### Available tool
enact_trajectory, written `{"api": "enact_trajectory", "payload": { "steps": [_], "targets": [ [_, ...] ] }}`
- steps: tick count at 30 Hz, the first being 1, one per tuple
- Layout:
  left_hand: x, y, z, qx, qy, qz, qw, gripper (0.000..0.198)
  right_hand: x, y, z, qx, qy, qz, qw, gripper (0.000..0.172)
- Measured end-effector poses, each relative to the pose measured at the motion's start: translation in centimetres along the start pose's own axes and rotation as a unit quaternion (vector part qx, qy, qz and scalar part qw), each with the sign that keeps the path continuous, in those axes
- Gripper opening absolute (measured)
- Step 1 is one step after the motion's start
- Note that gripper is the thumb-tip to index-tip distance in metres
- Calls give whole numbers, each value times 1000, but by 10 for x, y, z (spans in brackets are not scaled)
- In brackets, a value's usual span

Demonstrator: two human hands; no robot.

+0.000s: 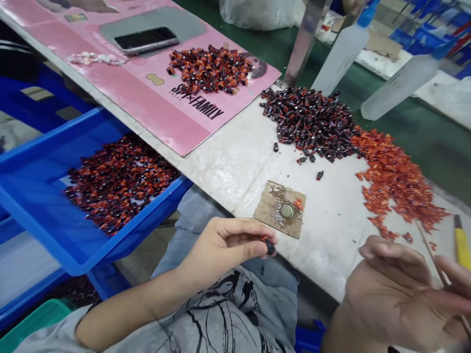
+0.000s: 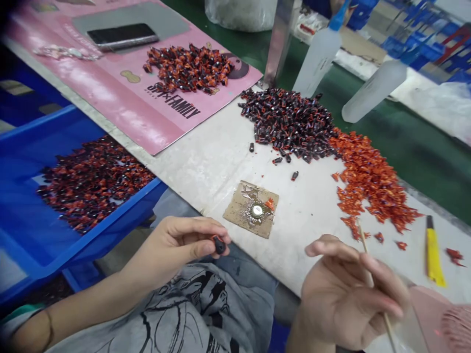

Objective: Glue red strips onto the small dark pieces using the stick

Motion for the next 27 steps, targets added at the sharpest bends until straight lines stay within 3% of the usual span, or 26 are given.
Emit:
{"api": "enact_trajectory", "payload": {
  "steps": [2, 3, 5, 7, 11, 14, 17, 21, 24, 27],
  "targets": [
    [-6, -5, -1, 14, -36, 13, 999, 17, -18, -9, 21, -29, -23, -58, 998, 30],
    [-9, -7, -1, 19, -54, 18, 998, 19, -26, -16, 34, -41, -4, -94, 995, 32],
    [-14, -12, -3, 25, -90, 28, 995, 24, -36, -34, 60, -40, 64, -215, 974, 31],
    [-17, -17, -5, 25, -118, 37, 992, 29, -37, -57, 83, -25, 150, -337, 929, 31],
    [-20, -23, -10, 28, -135, 41, 990, 34, -12, -104, 116, 15, 233, -402, 885, 25],
    [-23, -29, -16, 53, -125, 30, 990, 32, 15, -120, 127, 43, 267, -428, 862, 29],
    [-27, -36, -19, 66, -110, 19, 992, 32, 37, -109, 134, 56, 272, -422, 863, 37],
    [-30, -42, -13, 78, -87, -15, 993, 35, 55, -71, 125, 53, 254, -351, 900, 51],
    [-27, -42, -3, 79, -37, -52, 995, 35, 56, -41, 86, 60, 276, -258, 924, 59],
    [-17, -38, 3, 83, 32, -76, 993, 33, 51, -16, 32, 124, 287, -73, 947, 31]
  ]
}}
Point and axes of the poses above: each hand's wrist, its own z-axis towards the middle knuckle, its own x-axis out of the palm, y = z × x, the point moved 1 cm from there along z, towards the middle knuckle, and after that the axes turned 9 degrees about -y, right-handed, at the moved point
